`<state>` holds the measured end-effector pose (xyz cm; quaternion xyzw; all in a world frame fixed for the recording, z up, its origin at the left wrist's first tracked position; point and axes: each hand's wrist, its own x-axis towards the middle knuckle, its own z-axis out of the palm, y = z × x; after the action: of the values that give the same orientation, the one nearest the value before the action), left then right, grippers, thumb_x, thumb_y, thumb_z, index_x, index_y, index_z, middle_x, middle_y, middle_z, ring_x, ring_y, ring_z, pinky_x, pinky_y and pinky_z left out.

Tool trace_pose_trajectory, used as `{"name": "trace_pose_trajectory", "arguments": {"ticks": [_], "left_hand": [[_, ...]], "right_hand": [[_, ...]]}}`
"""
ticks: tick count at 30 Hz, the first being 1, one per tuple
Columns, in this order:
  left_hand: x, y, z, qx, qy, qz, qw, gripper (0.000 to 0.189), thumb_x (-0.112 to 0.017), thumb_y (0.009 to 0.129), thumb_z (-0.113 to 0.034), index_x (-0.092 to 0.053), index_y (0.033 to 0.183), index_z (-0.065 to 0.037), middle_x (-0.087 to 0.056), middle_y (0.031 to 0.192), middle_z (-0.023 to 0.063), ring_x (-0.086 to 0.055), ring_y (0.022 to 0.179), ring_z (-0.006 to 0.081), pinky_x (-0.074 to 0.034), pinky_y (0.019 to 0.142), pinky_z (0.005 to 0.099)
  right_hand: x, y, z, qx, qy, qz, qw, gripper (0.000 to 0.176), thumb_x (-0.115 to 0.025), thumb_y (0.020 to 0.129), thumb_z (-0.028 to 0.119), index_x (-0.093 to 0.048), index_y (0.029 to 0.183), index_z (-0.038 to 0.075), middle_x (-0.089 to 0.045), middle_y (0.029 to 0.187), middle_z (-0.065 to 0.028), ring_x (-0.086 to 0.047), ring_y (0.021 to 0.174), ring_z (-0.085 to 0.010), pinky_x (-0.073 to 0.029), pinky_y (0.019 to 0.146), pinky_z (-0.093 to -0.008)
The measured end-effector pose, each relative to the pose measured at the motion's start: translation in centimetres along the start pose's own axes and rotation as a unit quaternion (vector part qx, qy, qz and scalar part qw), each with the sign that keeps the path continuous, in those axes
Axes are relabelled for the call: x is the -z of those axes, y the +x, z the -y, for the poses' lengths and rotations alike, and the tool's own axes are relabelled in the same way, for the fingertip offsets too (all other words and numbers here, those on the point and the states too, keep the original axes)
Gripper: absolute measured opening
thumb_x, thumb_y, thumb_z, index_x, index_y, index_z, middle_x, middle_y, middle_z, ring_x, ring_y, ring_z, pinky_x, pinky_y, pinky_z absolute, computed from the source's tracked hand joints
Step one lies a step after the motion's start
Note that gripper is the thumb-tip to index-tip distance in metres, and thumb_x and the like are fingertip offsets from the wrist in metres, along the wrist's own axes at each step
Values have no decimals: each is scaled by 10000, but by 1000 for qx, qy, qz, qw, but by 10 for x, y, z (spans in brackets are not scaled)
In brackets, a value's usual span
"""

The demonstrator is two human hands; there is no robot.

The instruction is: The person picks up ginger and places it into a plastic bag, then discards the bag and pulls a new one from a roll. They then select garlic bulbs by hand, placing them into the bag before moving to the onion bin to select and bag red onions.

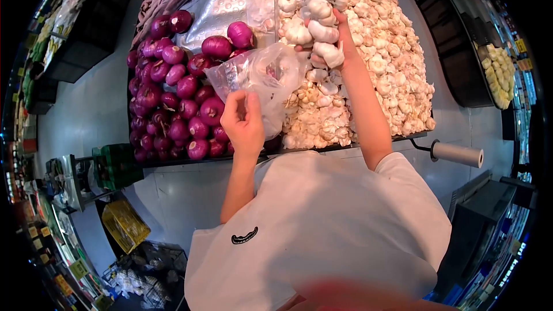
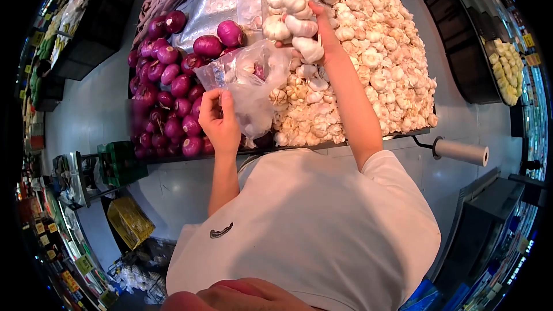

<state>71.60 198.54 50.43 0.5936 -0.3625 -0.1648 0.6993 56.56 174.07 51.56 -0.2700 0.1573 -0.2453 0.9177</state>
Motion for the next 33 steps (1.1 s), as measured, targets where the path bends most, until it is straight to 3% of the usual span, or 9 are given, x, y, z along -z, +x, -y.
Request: {"name": "trace_pose_trajectory", "arguments": {"ticks": [8,14,15,19,23,25,29,31,33], "left_hand": [[-11,-10,-10,-62,29,-9,998,97,-604,985,-74,-546,989,3,-538,715,-23,-402,582,23,-312,501,203],[-1,-38,-12,-60,44,15,997,106,-564,989,-37,-491,1055,1,-593,863,58,-555,718,77,-439,634,199],[-1,-45,-10,-85,29,21,996,104,-568,979,-15,-489,1045,3,-598,853,57,-551,697,72,-437,610,195],[-4,-63,-1,-191,49,92,976,138,-599,949,17,-492,1035,2,-617,791,47,-499,582,49,-391,510,185],[-17,-61,-17,-185,58,166,967,123,-644,915,24,-539,976,3,-589,722,40,-454,528,68,-346,474,215],[-23,-59,-20,-211,45,168,962,164,-682,843,25,-559,945,-14,-558,657,64,-453,453,158,-360,456,297],[-20,-58,-25,-195,76,159,965,152,-684,852,16,-564,940,-11,-554,650,60,-453,457,162,-366,458,300],[-16,-54,-23,-166,59,116,977,138,-675,876,8,-562,954,-6,-539,641,50,-444,470,137,-361,460,286],[-9,-50,-20,-150,55,112,981,111,-643,915,1,-549,973,-1,-563,673,33,-471,524,95,-373,489,244]], "right_hand": [[24,-23,-82,-193,-138,41,971,509,-665,909,320,-597,1311,14,-679,1207,-111,-682,1023,-168,-556,900,-293],[-11,-20,-79,-136,-551,164,807,490,-721,876,374,-672,1224,32,-574,1277,-126,-563,1158,-217,-462,979,-354],[-14,-19,-81,-96,-689,96,712,466,-752,852,409,-708,1177,78,-518,1336,-160,-532,1201,-247,-455,986,-392],[-22,-9,-110,47,-793,-123,596,555,-741,816,549,-733,1145,102,-625,1234,-151,-635,1089,-274,-502,937,-416],[-18,31,-118,119,-612,96,776,514,-709,862,498,-717,1160,80,-695,1107,-104,-684,1008,-234,-557,856,-361],[-31,43,-129,-136,-163,23,977,425,-696,896,398,-697,1145,53,-721,993,-54,-705,896,-177,-588,753,-309],[-28,57,-135,-190,-17,62,980,336,-656,940,307,-669,1166,57,-719,1036,-59,-706,894,-158,-604,728,-305],[-33,42,-137,-20,-175,89,980,298,-617,968,250,-656,1195,62,-708,1112,-64,-703,957,-172,-606,797,-334],[-35,45,-136,-51,-110,68,990,287,-615,969,226,-652,1204,65,-697,1144,-68,-697,984,-175,-600,827,-332]]}}
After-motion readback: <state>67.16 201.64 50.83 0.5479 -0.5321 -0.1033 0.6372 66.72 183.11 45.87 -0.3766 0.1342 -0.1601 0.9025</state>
